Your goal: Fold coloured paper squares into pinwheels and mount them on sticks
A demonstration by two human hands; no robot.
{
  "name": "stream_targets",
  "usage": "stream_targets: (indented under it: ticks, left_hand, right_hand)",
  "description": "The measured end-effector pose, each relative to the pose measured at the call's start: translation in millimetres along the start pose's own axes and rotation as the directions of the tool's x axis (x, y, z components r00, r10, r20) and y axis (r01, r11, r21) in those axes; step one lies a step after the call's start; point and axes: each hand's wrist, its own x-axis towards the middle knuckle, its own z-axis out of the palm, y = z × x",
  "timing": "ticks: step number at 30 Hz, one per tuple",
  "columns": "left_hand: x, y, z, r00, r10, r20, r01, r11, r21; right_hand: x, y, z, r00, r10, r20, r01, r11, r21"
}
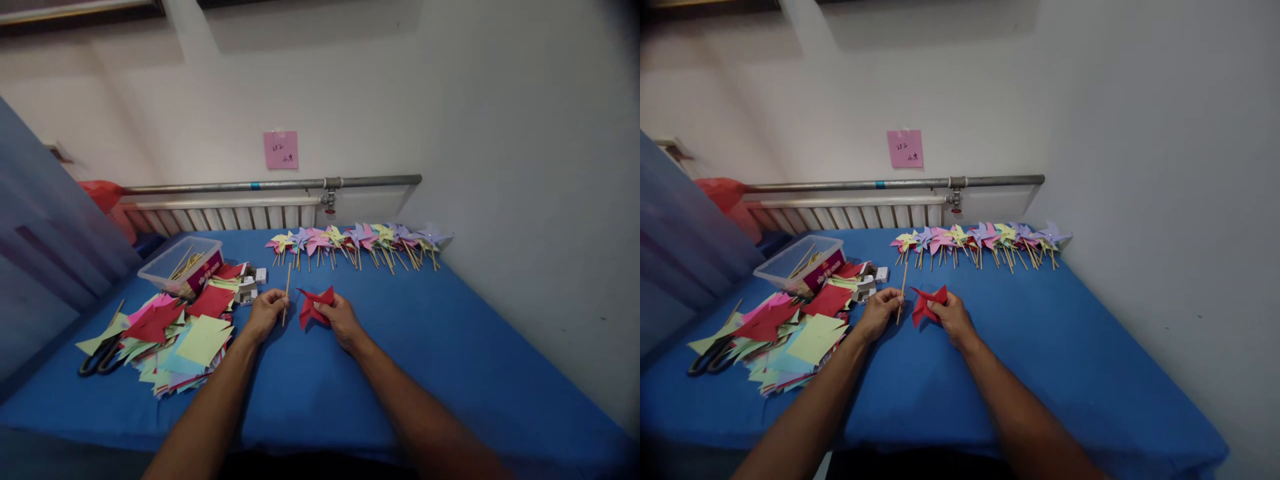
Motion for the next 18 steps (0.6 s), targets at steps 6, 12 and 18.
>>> stream_targets:
  ticks: [6,12,18]
  left_hand:
    - [1,1,1.8,0.989,-0.061,0.133,0.042,0.989,0.139]
    - [-3,-4,2.9,0.98,-0.005,0.201,-0.06,0.946,0.317]
    - [-11,-12,9.0,0.963,0.099,0.25,-0.234,0.768,0.596]
  right_hand:
    - [4,1,-3,0.996,-0.003,-0.084,0.01,0.997,0.081]
    - [9,-2,-13,0.994,-0.019,-0.105,0.027,0.997,0.07]
    - [10,0,-13,0.993,-0.016,-0.119,0.016,1.0,-0.001]
